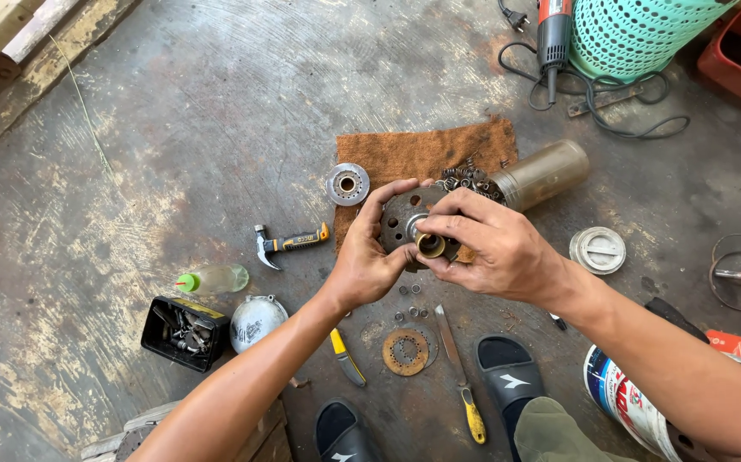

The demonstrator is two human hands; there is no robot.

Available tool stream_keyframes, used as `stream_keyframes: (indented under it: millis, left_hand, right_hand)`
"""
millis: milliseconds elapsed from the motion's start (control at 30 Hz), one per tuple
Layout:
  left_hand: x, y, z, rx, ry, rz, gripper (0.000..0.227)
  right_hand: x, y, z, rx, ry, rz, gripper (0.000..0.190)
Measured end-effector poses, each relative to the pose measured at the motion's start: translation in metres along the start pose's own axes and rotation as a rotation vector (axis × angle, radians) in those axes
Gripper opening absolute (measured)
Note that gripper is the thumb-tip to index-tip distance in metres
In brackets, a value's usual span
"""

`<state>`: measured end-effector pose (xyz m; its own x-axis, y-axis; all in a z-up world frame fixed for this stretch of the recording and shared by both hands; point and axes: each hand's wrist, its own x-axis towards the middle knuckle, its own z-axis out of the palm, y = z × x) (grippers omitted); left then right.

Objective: The person assembles mechanical parts on a brown cloth on the floor. They pick up small metal rings and springs, place them into a circular metal component, and then place the assembled part into a white bucket.

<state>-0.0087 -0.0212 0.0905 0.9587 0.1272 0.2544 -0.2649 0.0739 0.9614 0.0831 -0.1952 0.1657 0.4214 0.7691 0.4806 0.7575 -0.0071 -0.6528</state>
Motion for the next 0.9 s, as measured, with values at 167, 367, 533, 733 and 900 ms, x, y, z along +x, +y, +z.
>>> stream_keyframes:
  millis: [167, 367, 533, 733, 900]
  left_hand:
    - [-0.006, -0.012, 0.000, -0.004, 0.017, -0.038, 0.074]
    - [-0.004, -0.011, 0.000, -0.059, 0.036, -0.063, 0.075]
    - [-0.005, -0.012, 0.001, -0.073, 0.051, -0.072, 0.074]
    - [-0.004, -0.006, 0.002, -0.079, 0.060, -0.088, 0.073]
    - [-0.003, -0.007, 0.003, -0.049, 0.059, -0.090, 0.072]
  right_hand:
    - [-0.003, 0.004, 0.002, -0.010, 0.004, -0.008, 0.022]
    - [-0.001, 0.003, 0.003, -0.019, 0.024, -0.024, 0.019]
    - [-0.001, 0.005, 0.006, -0.024, 0.033, -0.033, 0.018]
    - [-0.001, 0.006, 0.008, -0.016, 0.043, -0.037, 0.020]
    - [-0.001, 0.005, 0.008, -0.017, 0.055, -0.035, 0.019]
